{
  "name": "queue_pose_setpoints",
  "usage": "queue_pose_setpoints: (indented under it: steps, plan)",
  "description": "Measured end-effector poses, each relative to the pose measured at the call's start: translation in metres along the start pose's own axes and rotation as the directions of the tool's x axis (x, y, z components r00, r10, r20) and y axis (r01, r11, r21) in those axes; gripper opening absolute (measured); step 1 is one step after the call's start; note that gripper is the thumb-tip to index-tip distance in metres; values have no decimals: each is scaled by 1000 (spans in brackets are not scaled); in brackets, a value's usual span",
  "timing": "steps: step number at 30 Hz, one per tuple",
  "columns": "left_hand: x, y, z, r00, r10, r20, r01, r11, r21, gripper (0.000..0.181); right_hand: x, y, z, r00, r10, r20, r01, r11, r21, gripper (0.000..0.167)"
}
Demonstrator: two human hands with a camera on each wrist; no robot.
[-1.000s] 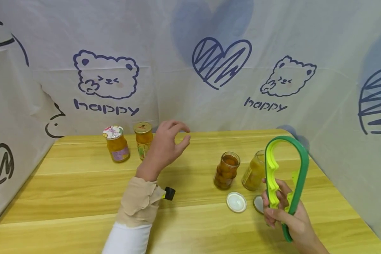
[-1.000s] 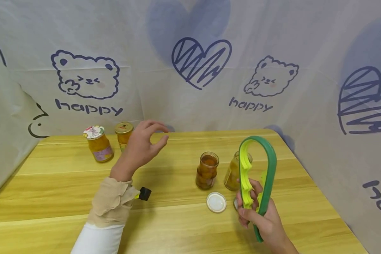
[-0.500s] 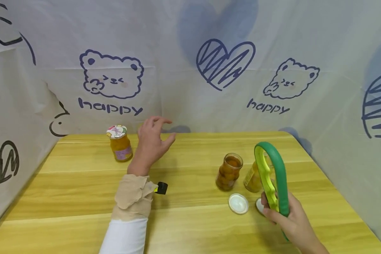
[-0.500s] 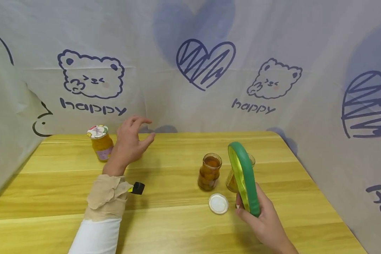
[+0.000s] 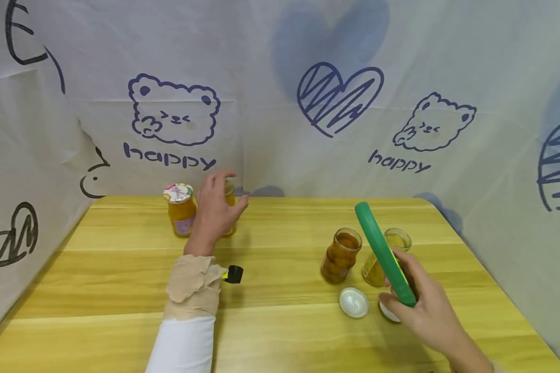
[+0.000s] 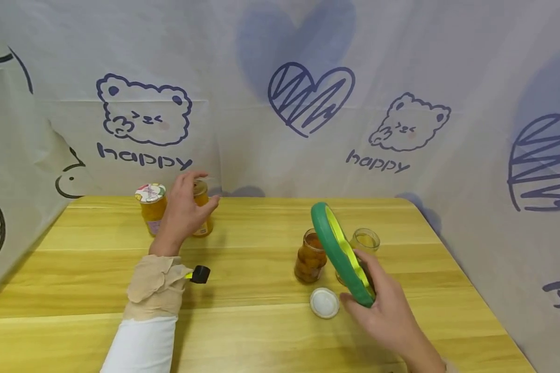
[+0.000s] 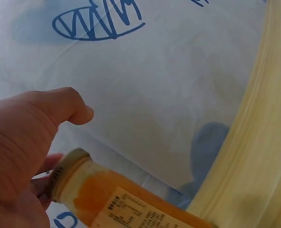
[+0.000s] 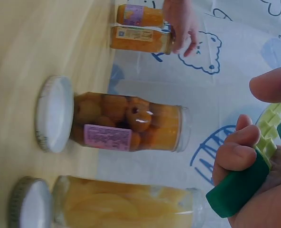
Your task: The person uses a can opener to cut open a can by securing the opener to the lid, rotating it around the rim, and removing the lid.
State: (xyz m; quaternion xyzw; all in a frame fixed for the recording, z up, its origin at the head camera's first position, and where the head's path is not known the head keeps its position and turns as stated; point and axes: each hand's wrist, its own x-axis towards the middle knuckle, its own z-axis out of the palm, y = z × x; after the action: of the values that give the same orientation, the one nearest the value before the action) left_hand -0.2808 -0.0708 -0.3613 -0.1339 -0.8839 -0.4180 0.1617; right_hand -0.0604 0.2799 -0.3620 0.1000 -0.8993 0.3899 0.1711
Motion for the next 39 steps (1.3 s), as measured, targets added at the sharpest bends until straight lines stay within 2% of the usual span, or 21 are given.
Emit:
queue_pose_setpoints:
  steps: [6, 9, 13, 17, 20, 22, 27, 34, 39]
  plan:
    - [1, -8, 4, 995, -96, 4, 96, 989, -113, 72, 11, -9, -1, 999, 30, -14, -31, 995, -98, 81]
    - [1, -13, 7, 994, -111, -5, 108, 982, -157, 79, 16, -12, -1, 1000, 11, -26, -14, 990, -141, 80]
    - [1, -21, 13, 990, -135, -52, 119, 964, -237, 86, 21, -15, -1, 1000, 13, -20, -16, 982, -190, 77]
    - [2, -26, 19, 971, -219, -95, 178, 930, -321, 90, 25, -18, -1, 1000, 21, 3, -19, 972, -235, 77]
    - [2, -30, 25, 956, -279, -93, 232, 909, -347, 90, 27, -18, -1, 1000, 21, 11, -17, 965, -263, 78]
    - [2, -34, 30, 950, -300, -83, 256, 905, -340, 91, 28, -18, 0, 1000, 15, 9, -12, 963, -270, 79]
    - [-1, -46, 38, 951, -300, -78, 264, 916, -302, 93, 30, -18, 2, 1000, -11, -3, 10, 956, -294, 79]
    - [-4, -56, 41, 956, -281, -89, 242, 920, -309, 84, 36, -19, 4, 999, -51, 6, 50, 940, -337, 77]
    - [-5, -58, 40, 968, -250, -24, 231, 924, -306, 75, 40, -21, 3, 999, -30, 24, 37, 937, -347, 76]
